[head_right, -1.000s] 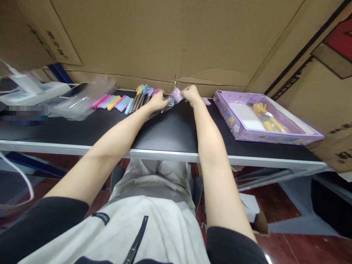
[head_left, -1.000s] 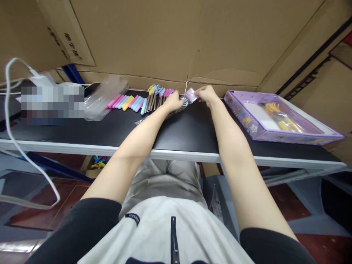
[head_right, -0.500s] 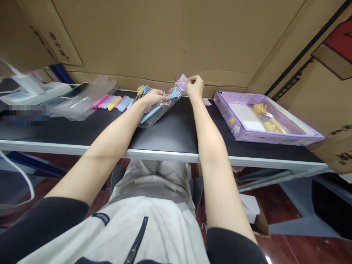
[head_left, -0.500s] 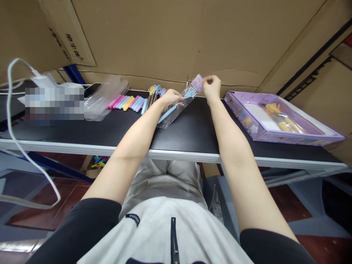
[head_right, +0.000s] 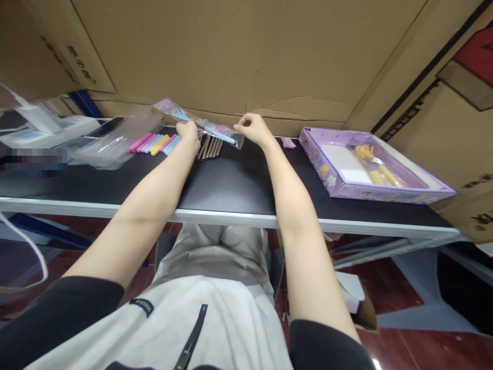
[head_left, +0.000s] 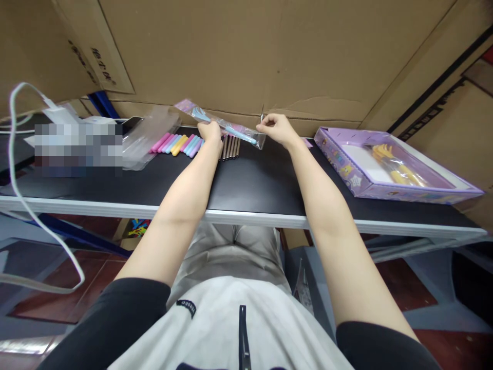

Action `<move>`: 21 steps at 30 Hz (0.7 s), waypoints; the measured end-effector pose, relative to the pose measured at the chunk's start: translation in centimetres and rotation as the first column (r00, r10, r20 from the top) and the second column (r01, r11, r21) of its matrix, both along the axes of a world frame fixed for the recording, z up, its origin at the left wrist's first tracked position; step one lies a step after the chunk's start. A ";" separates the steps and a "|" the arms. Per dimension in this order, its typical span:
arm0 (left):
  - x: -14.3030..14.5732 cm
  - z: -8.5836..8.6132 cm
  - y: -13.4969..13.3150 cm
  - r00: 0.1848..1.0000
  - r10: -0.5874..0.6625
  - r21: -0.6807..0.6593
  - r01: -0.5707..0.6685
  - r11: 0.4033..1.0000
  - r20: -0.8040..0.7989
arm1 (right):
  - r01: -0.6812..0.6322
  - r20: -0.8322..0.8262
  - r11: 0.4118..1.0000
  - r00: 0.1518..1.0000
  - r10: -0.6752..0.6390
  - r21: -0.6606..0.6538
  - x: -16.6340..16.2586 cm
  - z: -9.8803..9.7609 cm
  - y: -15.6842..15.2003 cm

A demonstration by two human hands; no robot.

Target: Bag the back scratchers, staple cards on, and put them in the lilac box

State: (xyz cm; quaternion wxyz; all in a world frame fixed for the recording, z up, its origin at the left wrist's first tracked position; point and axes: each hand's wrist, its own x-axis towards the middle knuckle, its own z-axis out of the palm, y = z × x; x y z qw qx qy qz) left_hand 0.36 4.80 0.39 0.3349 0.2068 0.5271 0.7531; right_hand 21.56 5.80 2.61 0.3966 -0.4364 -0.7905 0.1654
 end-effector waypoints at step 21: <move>0.5 1.2 -1.2 0.965 -0.042 -0.016 0.048 0.999 0.257 | -0.012 0.196 1.000 0.980 0.017 -0.025 -0.3 0.5 -1.4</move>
